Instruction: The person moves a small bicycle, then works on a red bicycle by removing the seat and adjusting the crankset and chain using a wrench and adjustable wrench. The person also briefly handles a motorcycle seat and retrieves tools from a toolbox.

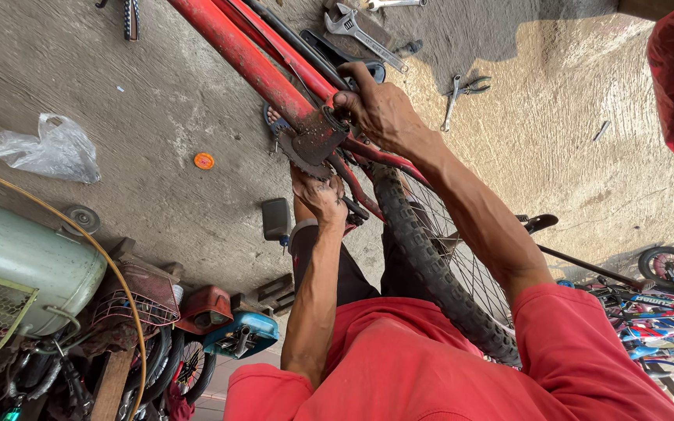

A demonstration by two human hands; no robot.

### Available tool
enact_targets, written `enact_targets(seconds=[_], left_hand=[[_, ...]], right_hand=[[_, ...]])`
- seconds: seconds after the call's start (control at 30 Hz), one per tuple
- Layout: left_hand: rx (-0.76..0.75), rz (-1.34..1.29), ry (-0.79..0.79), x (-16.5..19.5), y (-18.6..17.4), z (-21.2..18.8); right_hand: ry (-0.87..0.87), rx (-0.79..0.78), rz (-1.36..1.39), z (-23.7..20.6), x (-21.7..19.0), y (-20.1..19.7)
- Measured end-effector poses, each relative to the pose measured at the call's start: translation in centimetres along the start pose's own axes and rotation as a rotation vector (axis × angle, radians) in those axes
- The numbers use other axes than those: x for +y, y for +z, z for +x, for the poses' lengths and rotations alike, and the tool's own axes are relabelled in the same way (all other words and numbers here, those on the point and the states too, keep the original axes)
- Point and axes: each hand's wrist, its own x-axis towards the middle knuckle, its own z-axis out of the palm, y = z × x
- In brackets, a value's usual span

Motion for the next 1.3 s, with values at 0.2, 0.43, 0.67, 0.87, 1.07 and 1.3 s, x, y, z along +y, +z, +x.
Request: enact_targets(seconds=[0.2,0.43,0.67,0.87,1.07,1.3], left_hand=[[-0.096,-0.115,-0.012,-1.8,-1.9,1.3],[-0.111,-0.172,-0.094,-3.3,-4.0,2.3],[-0.251,-0.191,-0.072,-2.8,-3.9,2.6],[-0.099,-0.136,-0.11,-2.1,-3.0,1.9],[-0.149,-0.157,-0.064,-1.3,-1.6,1.2],[-0.061,-0.083,-0.006,-0.3,-0.5,0.0]], right_hand=[[0.081,-0.038,-0.015,-0.1,-1.1,-0.1],[0.029,-0.094,0.074,0.0,-0.8,-0.5],[0.034,-0.128,-0.06,0.2,0.1,-0.8],[-0.106,-0.114,0.167,0.0,-0.6,-1.5],[-0.187,-0.122,-0.003,0.4,0.4,-1.8],[-0.147,-0.114,0.033,0.1,1.3,-1.8]])
